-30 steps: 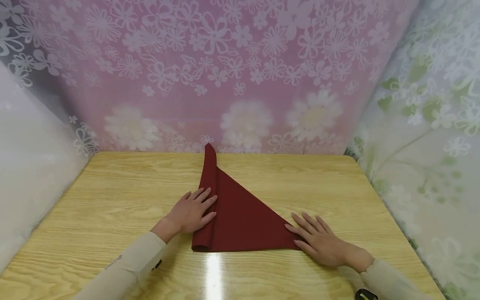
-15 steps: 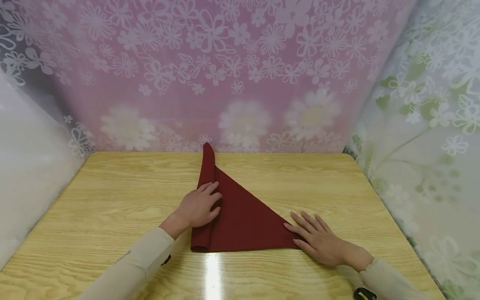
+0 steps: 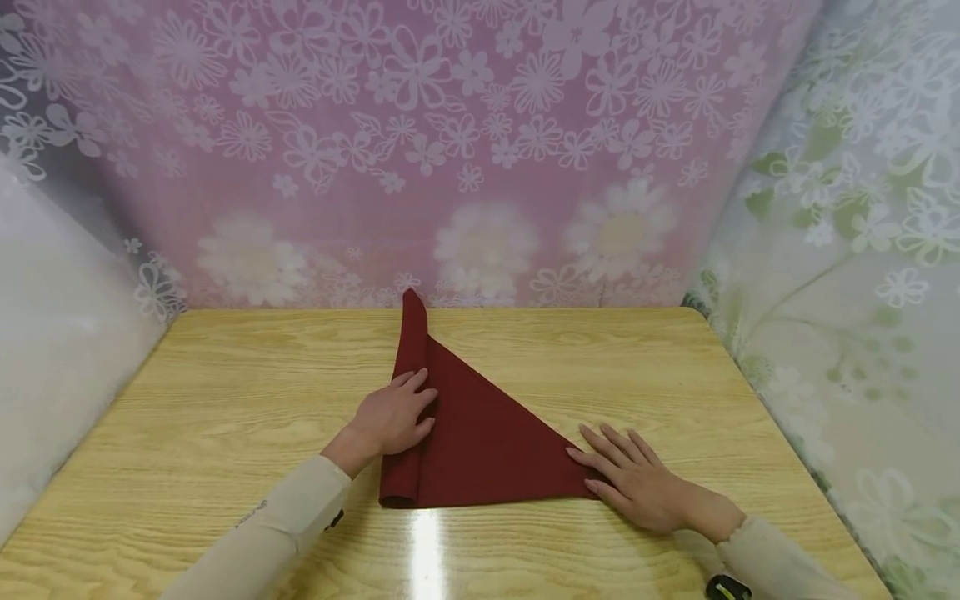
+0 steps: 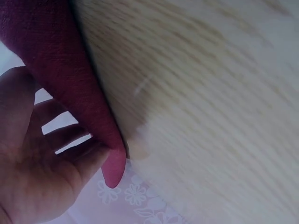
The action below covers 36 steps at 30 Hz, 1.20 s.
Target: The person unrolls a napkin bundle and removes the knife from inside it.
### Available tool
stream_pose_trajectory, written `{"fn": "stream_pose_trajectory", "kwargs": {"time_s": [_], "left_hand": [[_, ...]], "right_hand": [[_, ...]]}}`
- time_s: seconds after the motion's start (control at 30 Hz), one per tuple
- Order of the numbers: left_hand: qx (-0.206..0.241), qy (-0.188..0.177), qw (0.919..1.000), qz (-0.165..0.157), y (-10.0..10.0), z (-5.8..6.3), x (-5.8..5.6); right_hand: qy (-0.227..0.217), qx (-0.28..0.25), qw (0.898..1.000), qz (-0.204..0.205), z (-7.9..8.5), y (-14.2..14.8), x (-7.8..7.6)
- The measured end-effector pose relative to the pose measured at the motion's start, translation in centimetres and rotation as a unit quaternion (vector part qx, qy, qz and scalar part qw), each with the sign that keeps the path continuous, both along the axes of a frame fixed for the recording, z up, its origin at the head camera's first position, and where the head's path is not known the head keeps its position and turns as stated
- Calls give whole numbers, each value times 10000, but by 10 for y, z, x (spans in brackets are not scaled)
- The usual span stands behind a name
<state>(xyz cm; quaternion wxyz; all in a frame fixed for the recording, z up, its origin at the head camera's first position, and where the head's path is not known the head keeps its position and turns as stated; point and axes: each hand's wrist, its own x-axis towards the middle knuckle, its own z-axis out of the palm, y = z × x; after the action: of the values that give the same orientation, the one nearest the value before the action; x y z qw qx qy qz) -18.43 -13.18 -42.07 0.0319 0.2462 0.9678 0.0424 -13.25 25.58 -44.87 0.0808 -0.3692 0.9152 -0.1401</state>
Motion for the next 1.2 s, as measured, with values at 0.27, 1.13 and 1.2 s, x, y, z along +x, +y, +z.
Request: {"fn": "stream_pose_trajectory", "kwargs": {"time_s": [0.27,1.13,1.2], "left_hand": [[-152,-694,9975,-10,-3,2,-1],[387,-414,9984,51,-19,-2,0],[458,-338,9984,75,-20,-3,-1]], "right_hand": [[-19,-91,10000,-8,0,2,0],[-133,34,9999,-89,4,0,1],[-120,61,9999,-77,4,0,1]]}}
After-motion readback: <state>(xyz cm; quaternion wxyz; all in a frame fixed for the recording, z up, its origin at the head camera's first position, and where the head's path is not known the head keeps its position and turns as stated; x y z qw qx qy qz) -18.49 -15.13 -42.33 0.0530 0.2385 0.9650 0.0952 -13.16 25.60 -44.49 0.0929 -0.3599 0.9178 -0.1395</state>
